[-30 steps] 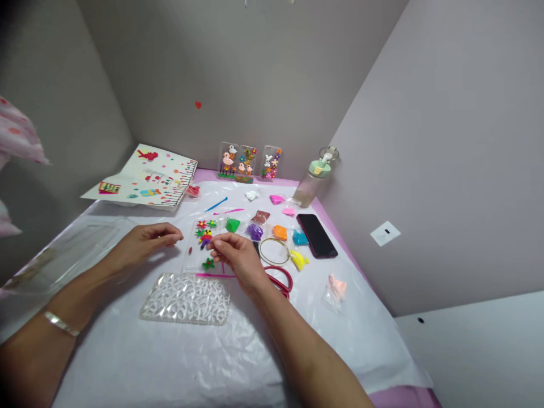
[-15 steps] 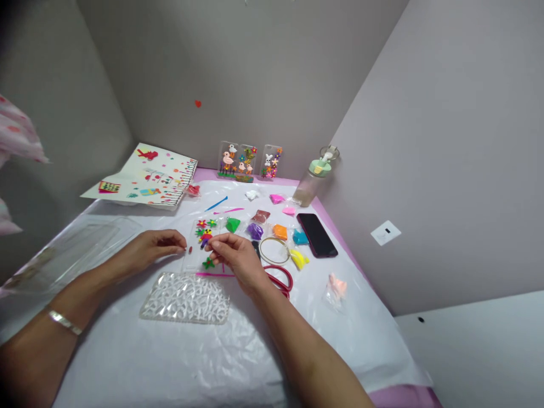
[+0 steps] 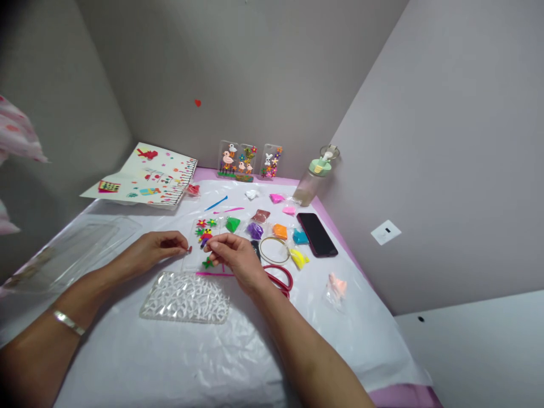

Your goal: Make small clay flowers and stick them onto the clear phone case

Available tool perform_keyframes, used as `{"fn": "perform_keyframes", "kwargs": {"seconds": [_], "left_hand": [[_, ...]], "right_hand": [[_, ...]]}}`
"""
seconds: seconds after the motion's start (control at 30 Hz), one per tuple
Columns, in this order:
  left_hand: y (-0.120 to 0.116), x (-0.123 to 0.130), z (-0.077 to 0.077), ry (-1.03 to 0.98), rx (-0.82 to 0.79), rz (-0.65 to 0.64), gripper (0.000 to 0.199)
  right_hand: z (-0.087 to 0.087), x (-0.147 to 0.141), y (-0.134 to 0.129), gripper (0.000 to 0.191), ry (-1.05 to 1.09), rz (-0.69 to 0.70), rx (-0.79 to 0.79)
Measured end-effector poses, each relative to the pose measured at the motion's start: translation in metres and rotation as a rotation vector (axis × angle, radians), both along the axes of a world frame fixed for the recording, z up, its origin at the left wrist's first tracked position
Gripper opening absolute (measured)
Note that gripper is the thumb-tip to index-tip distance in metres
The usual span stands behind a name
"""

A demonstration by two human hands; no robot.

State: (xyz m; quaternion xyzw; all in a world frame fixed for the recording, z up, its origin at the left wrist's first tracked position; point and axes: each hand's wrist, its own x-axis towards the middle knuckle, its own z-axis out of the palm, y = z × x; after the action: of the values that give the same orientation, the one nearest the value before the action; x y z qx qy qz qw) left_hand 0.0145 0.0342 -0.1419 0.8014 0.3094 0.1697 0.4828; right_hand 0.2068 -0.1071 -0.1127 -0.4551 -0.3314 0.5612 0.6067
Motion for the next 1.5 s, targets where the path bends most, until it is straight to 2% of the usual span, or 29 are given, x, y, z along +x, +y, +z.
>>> {"fn": "perform_keyframes", "kwargs": {"seconds": [0.43,1.0,1.5], "left_hand": [[0.0007,0.0005,-0.0093,0.046,0.059,0.038,0.011],[-0.0052,0.0033,-0.0049,0.041,0.079,0.036,0.011],[-0.0032,0.0017,-0.0026,-0.009,0.006,-0.004,0.011]], "right_hand": [[0.0014,-0.0009,-0.0008,0.02,0.002,0.015,-0.004],[0.001,-0.0013,-0.0009,0.018,-0.012,0.016,-0.009],[0.0019,-0.0017,-0.0006,0.019,-0.018,0.014,-0.019]]}}
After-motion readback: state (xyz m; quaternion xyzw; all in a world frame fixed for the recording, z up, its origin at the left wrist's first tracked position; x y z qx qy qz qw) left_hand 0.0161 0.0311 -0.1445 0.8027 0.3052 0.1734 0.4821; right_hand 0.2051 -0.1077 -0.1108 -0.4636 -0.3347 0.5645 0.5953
